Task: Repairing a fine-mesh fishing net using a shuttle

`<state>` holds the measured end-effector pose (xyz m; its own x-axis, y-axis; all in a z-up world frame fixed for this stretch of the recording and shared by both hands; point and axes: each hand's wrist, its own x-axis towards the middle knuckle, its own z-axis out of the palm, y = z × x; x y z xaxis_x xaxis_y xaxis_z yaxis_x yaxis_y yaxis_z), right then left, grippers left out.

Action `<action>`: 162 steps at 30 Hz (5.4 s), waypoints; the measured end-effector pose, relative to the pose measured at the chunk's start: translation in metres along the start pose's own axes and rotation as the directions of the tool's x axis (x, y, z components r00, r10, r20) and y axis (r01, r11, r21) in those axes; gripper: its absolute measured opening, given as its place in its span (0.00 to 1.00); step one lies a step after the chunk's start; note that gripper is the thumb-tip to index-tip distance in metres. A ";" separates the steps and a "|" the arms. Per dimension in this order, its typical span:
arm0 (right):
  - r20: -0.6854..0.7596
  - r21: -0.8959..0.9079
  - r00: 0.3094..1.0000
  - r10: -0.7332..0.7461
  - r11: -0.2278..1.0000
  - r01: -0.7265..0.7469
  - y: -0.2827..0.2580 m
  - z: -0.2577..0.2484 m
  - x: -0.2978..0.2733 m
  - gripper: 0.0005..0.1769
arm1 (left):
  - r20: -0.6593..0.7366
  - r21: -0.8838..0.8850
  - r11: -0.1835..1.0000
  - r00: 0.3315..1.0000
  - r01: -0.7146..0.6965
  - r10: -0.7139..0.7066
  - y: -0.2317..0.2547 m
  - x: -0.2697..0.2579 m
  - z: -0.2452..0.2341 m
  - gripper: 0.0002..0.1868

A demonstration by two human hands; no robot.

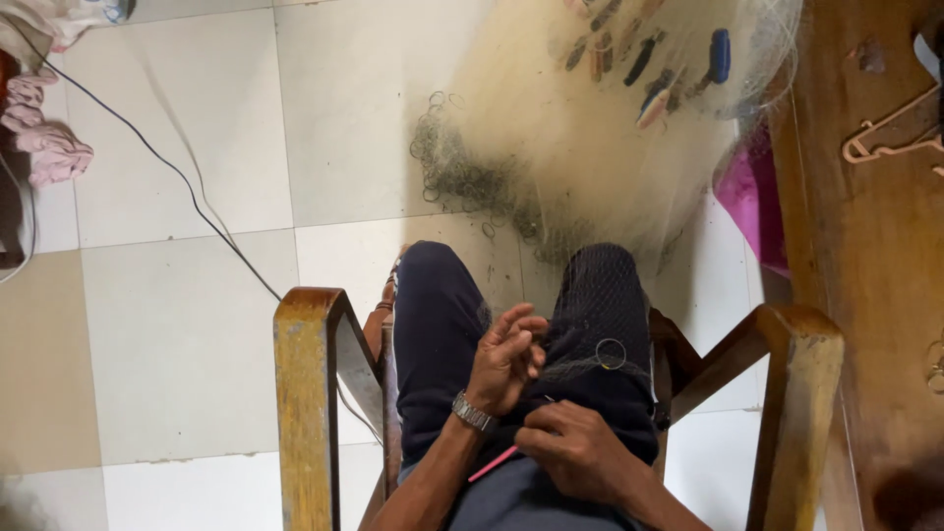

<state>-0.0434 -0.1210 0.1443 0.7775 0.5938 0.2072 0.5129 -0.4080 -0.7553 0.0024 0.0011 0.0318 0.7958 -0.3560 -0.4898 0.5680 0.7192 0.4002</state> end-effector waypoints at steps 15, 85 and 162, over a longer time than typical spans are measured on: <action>-0.017 0.087 0.998 0.064 0.994 -0.062 -0.020 -0.007 -0.011 0.04 | 0.115 0.117 0.992 0.993 -0.050 0.037 0.012 -0.021 0.017 0.50; 0.050 -0.059 0.950 0.307 0.951 -0.304 -0.009 -0.015 -0.030 0.05 | 0.062 -0.028 0.978 0.977 0.208 -0.206 0.000 -0.018 -0.006 0.17; -0.148 0.233 0.989 -0.003 0.972 0.038 -0.041 0.024 0.018 0.05 | 0.226 0.718 0.595 0.929 -0.361 0.292 -0.034 -0.032 0.010 0.07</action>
<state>-0.0593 -0.0773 0.1637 0.8214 0.4858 0.2989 0.4427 -0.2125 -0.8711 -0.0401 -0.0183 0.0413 0.9529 -0.2556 -0.1634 0.2011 0.1287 0.9711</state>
